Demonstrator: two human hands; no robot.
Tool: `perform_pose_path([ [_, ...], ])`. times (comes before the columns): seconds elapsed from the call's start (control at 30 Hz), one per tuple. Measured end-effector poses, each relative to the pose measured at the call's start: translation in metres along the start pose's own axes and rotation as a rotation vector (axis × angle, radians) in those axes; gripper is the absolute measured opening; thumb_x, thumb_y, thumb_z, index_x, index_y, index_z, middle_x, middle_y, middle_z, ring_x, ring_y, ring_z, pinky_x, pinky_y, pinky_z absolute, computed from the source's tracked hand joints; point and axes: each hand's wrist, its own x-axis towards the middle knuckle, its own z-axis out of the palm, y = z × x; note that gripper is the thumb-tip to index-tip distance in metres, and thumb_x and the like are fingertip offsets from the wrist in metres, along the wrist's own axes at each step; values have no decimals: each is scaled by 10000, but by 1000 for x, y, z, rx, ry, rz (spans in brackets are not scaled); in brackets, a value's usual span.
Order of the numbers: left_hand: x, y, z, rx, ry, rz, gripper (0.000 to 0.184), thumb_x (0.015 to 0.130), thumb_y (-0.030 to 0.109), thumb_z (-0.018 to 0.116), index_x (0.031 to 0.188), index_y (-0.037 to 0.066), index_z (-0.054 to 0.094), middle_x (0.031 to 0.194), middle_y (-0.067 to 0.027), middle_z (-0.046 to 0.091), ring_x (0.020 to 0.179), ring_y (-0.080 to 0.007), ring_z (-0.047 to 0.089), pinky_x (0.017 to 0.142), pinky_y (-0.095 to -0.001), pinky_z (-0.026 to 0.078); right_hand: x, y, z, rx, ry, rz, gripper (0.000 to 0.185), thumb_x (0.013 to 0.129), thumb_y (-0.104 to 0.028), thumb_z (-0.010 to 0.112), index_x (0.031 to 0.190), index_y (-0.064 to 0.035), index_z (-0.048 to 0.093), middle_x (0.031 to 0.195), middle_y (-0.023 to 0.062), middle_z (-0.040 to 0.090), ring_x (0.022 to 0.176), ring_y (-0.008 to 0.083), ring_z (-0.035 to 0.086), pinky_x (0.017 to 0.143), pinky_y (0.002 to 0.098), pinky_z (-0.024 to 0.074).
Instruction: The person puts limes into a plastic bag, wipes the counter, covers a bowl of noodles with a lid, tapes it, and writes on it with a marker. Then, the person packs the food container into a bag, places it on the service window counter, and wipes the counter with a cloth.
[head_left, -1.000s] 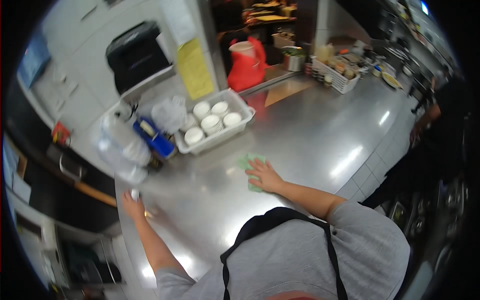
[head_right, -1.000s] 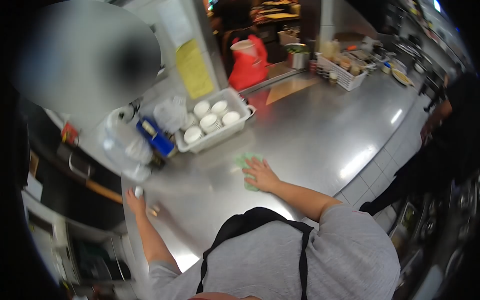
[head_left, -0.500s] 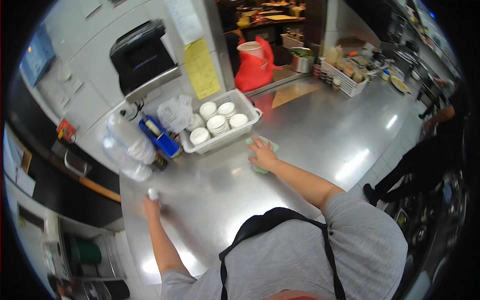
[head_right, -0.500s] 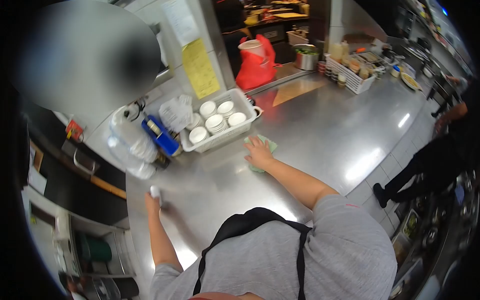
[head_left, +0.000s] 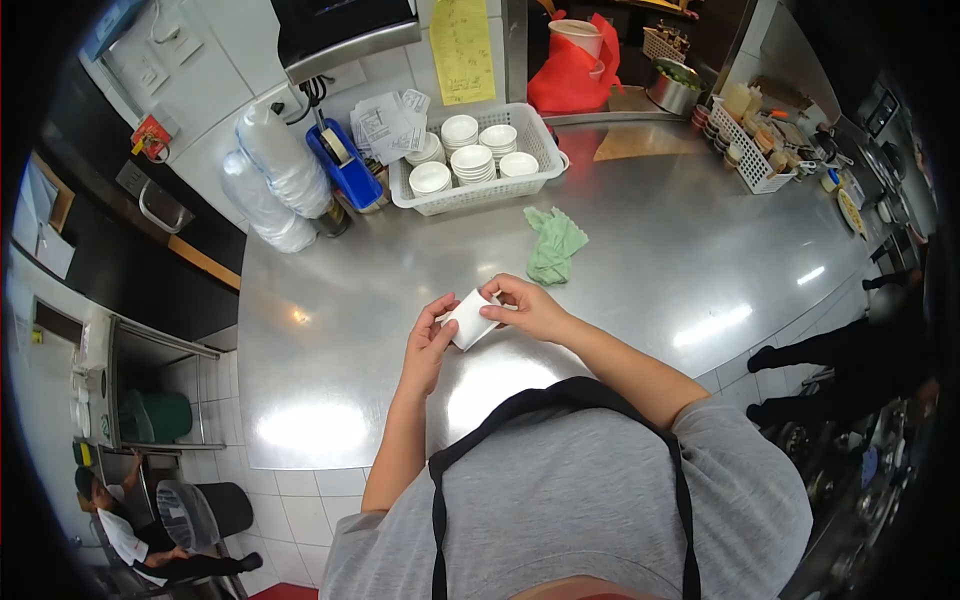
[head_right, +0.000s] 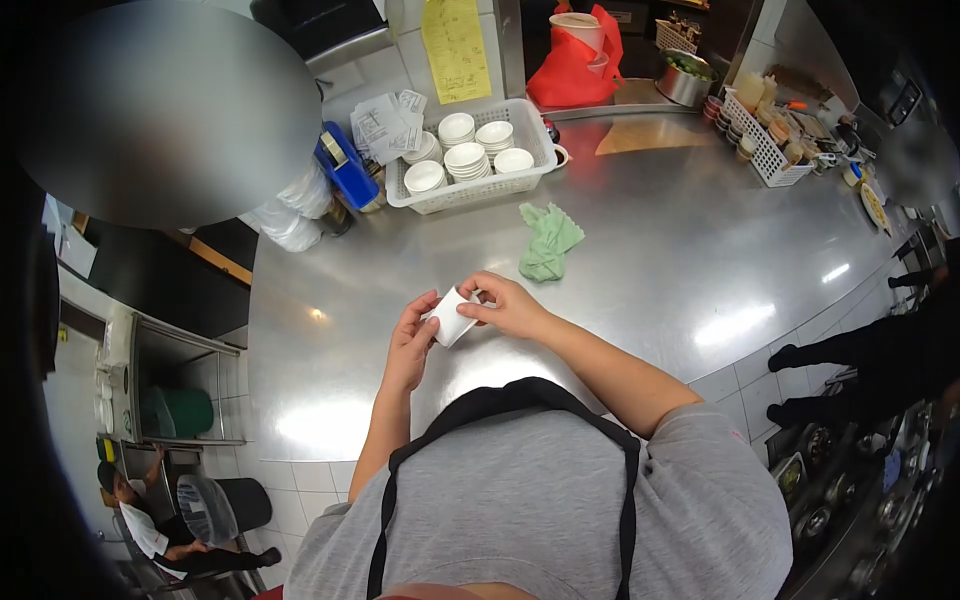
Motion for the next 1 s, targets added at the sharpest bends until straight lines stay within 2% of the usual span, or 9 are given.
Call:
perform_pose_path([
  [0.07, -4, -1, 7, -82, 68, -6, 301, 883, 132, 483, 1173, 52, 469, 1119, -37, 493, 934, -85, 472, 800, -253, 393, -13, -12, -2, 382, -11, 353, 201, 831, -143, 600, 973, -35, 507, 966, 2, 451, 788, 59, 497, 676, 221, 510],
  [0.27, -13, -11, 32, 11, 22, -19, 337, 897, 170, 470, 1211, 66, 402, 1164, -47, 442, 980, -124, 471, 856, -267, 374, -33, 5, -1, 318, 2, 298, 358, 823, -203, 615, 1116, -31, 503, 920, 17, 515, 787, 82, 532, 665, 215, 509],
  [0.4, -22, -7, 38, 39, -45, 5, 447, 829, 75, 582, 1227, 46, 382, 1138, -89, 479, 1016, -143, 486, 846, -261, 409, -32, 19, -17, 266, -38, 329, 369, 800, -228, 644, 1088, -19, 546, 959, 50, 554, 789, 94, 545, 652, 230, 510],
  [0.53, -15, -14, 30, -101, 49, 30, 384, 805, 45, 610, 1159, 2, 466, 1047, -90, 563, 938, -143, 542, 819, -244, 431, -31, 12, -16, 535, 258, 449, 245, 850, -190, 578, 1044, -41, 566, 967, 28, 577, 896, 114, 556, 747, 257, 508],
  [0.67, -1, -24, 10, -50, 204, 28, 175, 809, 57, 614, 959, -33, 595, 907, -72, 612, 778, -119, 577, 707, -210, 466, -40, 23, -32, 567, 459, 435, 245, 852, -198, 575, 1048, -52, 567, 957, 30, 577, 875, 103, 555, 715, 246, 509],
  [0.8, 55, -3, -27, 239, 418, 304, 135, 813, 46, 601, 922, -33, 592, 823, -38, 594, 759, -109, 559, 696, -216, 452, -63, 48, -52, 344, 593, 439, 234, 848, -196, 580, 1029, -47, 568, 881, 18, 569, 797, 83, 547, 673, 210, 489],
  [0.87, 98, 15, -35, 472, 502, 580, 130, 783, 43, 624, 896, -15, 599, 782, -50, 585, 755, -131, 556, 687, -237, 446, -78, 68, -47, 284, 614, 430, 234, 836, -202, 590, 988, -24, 581, 831, 32, 561, 755, 104, 545, 649, 222, 472],
  [0.93, 136, 42, -38, 767, 586, 775, 167, 740, 33, 645, 901, 8, 607, 781, -83, 575, 746, -186, 560, 700, -267, 447, -89, 84, -43, -229, 543, 241, 237, 819, -208, 599, 926, 3, 586, 791, 63, 539, 721, 147, 544, 619, 251, 454],
  [1.0, 170, 62, -39, 883, 617, 847, 187, 709, 31, 659, 886, 3, 604, 861, -112, 571, 728, -228, 561, 698, -284, 453, -86, 73, -40, -206, 570, 170, 245, 806, -216, 604, 869, 20, 584, 779, 87, 518, 693, 185, 534, 590, 275, 431],
])
